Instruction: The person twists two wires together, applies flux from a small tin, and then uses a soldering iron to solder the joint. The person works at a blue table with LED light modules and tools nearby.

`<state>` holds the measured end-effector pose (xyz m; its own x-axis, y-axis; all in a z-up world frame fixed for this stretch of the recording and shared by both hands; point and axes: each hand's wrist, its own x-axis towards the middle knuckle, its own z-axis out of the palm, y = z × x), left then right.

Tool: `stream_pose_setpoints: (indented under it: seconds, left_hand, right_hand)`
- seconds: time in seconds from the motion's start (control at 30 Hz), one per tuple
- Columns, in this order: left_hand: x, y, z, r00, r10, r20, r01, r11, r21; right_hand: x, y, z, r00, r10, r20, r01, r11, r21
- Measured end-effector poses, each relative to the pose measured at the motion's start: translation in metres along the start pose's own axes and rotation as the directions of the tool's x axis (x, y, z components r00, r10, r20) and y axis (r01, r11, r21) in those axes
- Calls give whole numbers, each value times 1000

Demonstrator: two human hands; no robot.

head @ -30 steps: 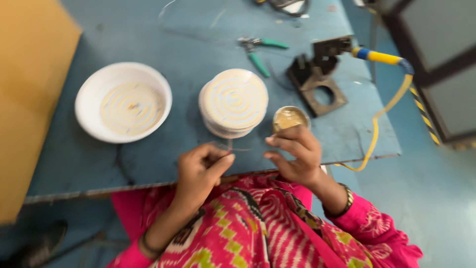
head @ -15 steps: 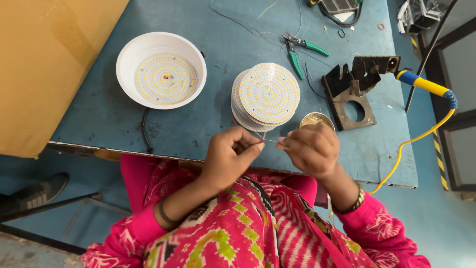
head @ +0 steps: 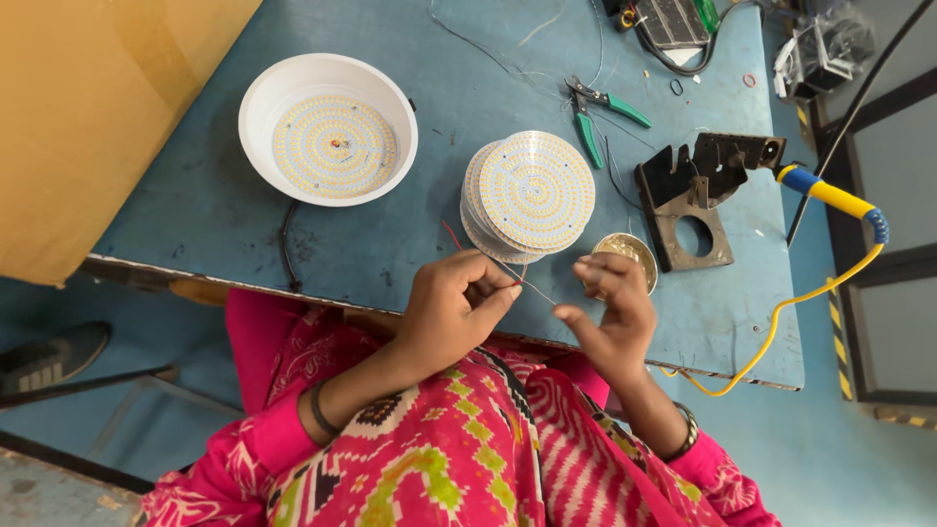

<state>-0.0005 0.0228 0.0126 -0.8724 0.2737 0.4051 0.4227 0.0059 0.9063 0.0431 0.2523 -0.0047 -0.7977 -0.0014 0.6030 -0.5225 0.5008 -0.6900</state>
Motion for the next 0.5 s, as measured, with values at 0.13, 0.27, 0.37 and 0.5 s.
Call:
stream_pose_setpoints:
  seconds: [0.13, 0.27, 0.37, 0.5]
  left_hand:
    - [4, -9, 1, 986, -142, 84, 151, 983, -108]
    - [6, -13, 2, 925, -339, 169, 370, 905, -211]
    - [6, -13, 0, 829, -505, 241, 556, 791, -254]
    - [7, -12, -2, 927, -340, 158, 368, 907, -204]
  right_hand:
    - [23, -3, 1, 794, -592, 139, 586, 686, -431]
    - [40, -3, 7, 658, -736, 161, 701, 521, -487]
    - [45, -7, 6, 662, -731, 167, 694, 514, -504]
    - [43, -10, 3, 666, -717, 208, 711, 525, -468]
